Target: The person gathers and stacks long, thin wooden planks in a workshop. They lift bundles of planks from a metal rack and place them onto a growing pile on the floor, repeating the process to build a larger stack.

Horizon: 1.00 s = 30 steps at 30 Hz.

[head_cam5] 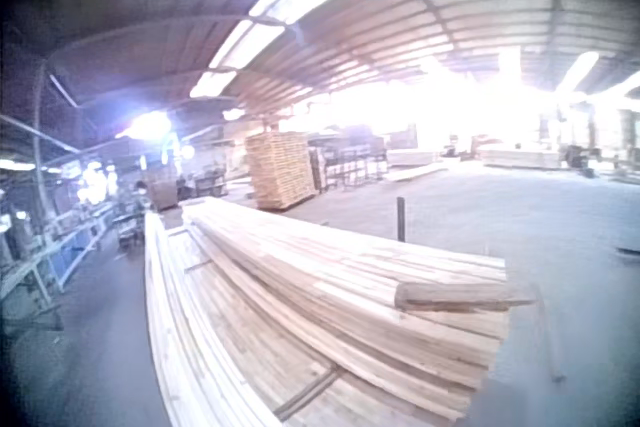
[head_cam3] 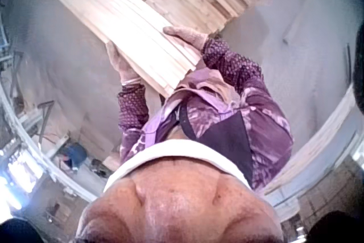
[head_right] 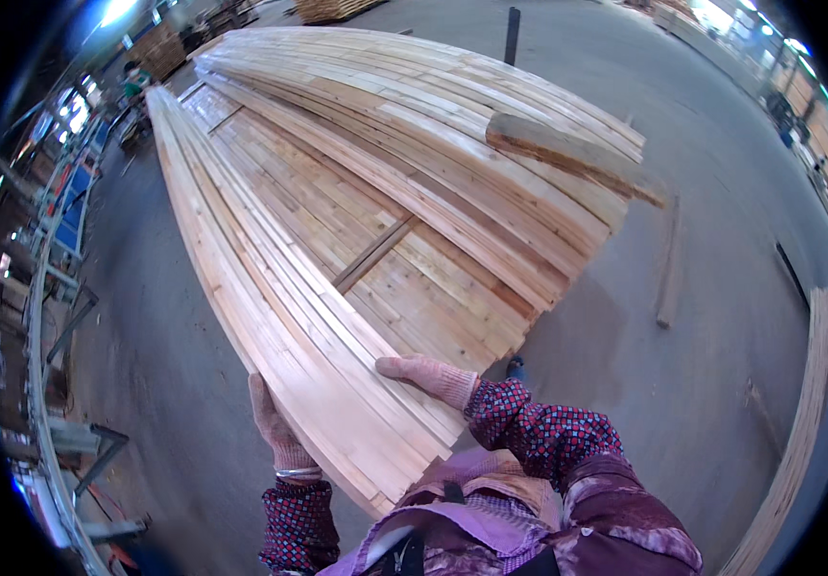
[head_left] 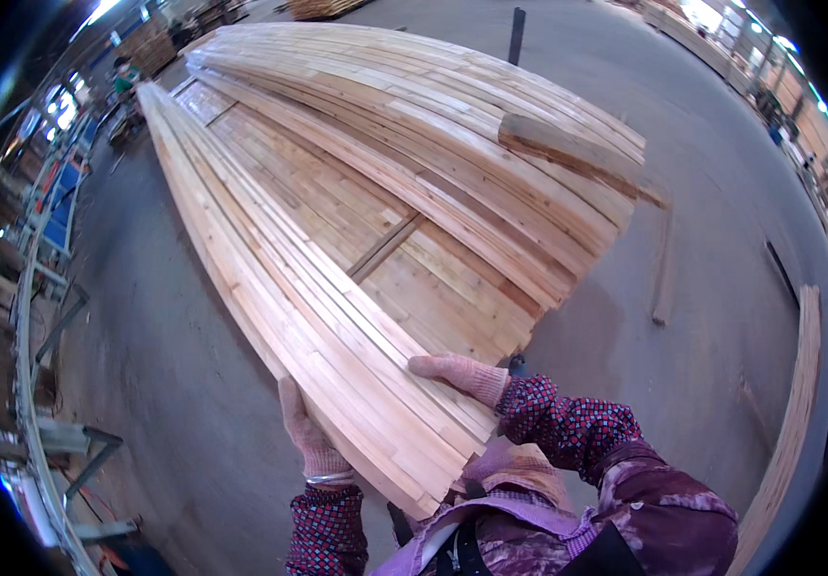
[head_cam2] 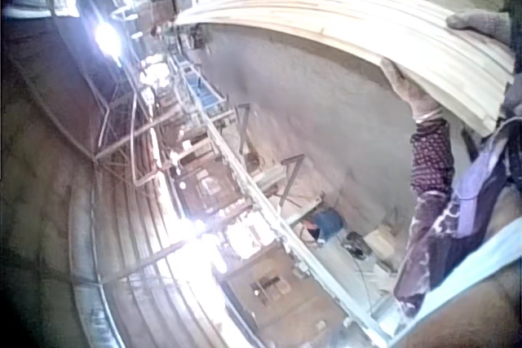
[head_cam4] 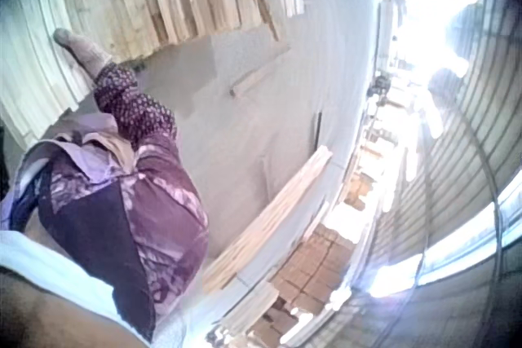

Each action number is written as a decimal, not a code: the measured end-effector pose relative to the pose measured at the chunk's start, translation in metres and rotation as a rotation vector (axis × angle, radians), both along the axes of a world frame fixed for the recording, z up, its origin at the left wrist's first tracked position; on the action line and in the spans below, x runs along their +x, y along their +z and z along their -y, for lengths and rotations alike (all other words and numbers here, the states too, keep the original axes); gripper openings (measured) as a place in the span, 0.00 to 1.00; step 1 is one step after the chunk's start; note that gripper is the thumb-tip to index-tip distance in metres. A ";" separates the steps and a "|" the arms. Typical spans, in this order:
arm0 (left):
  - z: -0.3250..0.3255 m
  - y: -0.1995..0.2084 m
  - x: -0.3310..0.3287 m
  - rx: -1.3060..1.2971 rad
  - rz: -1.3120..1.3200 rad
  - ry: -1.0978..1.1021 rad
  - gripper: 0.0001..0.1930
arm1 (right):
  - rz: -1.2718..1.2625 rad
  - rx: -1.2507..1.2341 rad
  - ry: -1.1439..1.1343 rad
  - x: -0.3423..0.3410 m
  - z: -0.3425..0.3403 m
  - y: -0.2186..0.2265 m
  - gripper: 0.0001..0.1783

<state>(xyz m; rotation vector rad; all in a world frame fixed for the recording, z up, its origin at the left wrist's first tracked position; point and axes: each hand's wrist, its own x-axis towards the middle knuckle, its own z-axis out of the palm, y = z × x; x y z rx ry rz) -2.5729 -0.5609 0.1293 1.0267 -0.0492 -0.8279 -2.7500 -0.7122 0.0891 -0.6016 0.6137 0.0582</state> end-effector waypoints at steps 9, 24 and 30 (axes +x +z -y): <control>0.186 -0.034 -0.119 -0.044 -0.194 0.005 0.41 | -0.020 -0.029 0.049 -0.112 0.191 -0.036 0.30; 0.328 -0.066 -0.169 0.119 -0.312 -0.200 0.38 | -0.285 -0.471 0.077 -0.162 0.294 -0.123 0.26; 0.346 -0.126 -0.181 0.041 -0.482 -0.260 0.35 | -0.528 -0.711 0.145 -0.178 0.293 -0.177 0.37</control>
